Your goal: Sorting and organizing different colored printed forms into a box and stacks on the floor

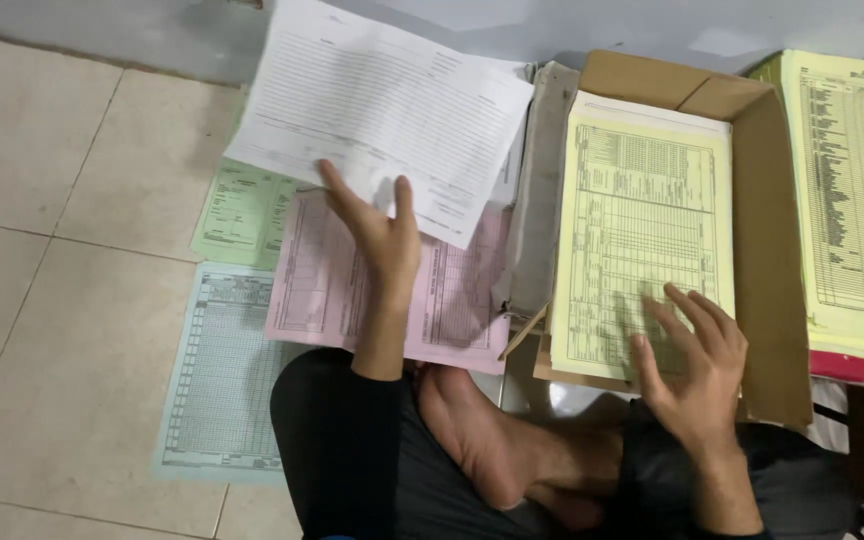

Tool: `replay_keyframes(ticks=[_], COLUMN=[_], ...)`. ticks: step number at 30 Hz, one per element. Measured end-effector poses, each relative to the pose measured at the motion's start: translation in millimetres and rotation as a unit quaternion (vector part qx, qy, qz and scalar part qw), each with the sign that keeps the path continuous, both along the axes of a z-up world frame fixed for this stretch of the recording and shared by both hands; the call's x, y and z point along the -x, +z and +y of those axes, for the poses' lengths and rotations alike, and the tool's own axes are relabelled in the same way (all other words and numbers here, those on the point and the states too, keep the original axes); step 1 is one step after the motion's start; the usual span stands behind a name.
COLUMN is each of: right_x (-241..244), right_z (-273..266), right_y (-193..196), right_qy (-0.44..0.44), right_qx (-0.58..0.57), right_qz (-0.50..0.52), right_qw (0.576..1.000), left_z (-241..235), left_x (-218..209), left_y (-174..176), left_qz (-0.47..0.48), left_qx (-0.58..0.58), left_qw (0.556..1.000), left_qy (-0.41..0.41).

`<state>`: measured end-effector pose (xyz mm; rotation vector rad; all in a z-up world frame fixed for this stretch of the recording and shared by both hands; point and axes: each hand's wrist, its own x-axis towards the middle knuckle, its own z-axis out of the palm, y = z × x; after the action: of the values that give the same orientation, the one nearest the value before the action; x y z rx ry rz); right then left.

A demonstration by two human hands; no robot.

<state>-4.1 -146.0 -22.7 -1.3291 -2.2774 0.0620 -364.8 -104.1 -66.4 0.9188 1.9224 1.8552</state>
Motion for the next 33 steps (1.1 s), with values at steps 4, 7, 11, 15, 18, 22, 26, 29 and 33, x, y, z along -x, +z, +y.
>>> replay_keyframes(ticks=[4, 7, 11, 15, 18, 22, 26, 29, 33], right_x=[13.8, 9.9, 20.6, 20.7, 15.2, 23.6, 19.0, 16.6, 24.6], right_z=[-1.4, 0.9, -3.6, -3.4, -0.4, -3.8, -1.7, 0.5, -3.1], right_y=[1.5, -5.5, 7.3, 5.7, -3.5, 6.9, 0.4, -3.1, 9.9], right_qy=[-0.011, -0.012, -0.024, -0.023, -0.029, -0.028, -0.027, -0.027, -0.027], right_qx=[0.027, 0.021, 0.030, 0.025, 0.016, 0.011, 0.004, 0.006, 0.010], right_qz=[-0.023, -0.017, 0.016, 0.021, 0.011, 0.023, 0.013, 0.007, 0.003], right_qw=[0.999, 1.000, 0.999, 0.999, 0.999, 0.999, 1.000, 1.000, 1.000], left_z=[6.4, 11.9, 16.6, 23.5, 26.1, 33.1, 31.3, 29.9, 22.6], left_x=[-10.0, -11.8, -13.1, -13.0, -10.5, -8.8, -3.0, 7.8, 40.2], left_y=[-4.2, -22.2, -22.8, -28.7, -29.2, -58.8, -59.7, -57.4, -23.1], left_qz=[-0.002, 0.050, 0.034, 0.038, 0.075, 0.185, 0.294, 0.310, 0.276], left_qx=[0.093, 0.171, 0.163, 0.175, 0.263, 0.350, 0.359, 0.337, 0.318], left_qw=[0.994, 0.982, 0.984, 0.982, 0.956, 0.917, 0.886, 0.889, 0.907], left_qy=[-0.059, -0.063, -0.066, -0.054, -0.103, -0.055, 0.012, 0.024, -0.015])
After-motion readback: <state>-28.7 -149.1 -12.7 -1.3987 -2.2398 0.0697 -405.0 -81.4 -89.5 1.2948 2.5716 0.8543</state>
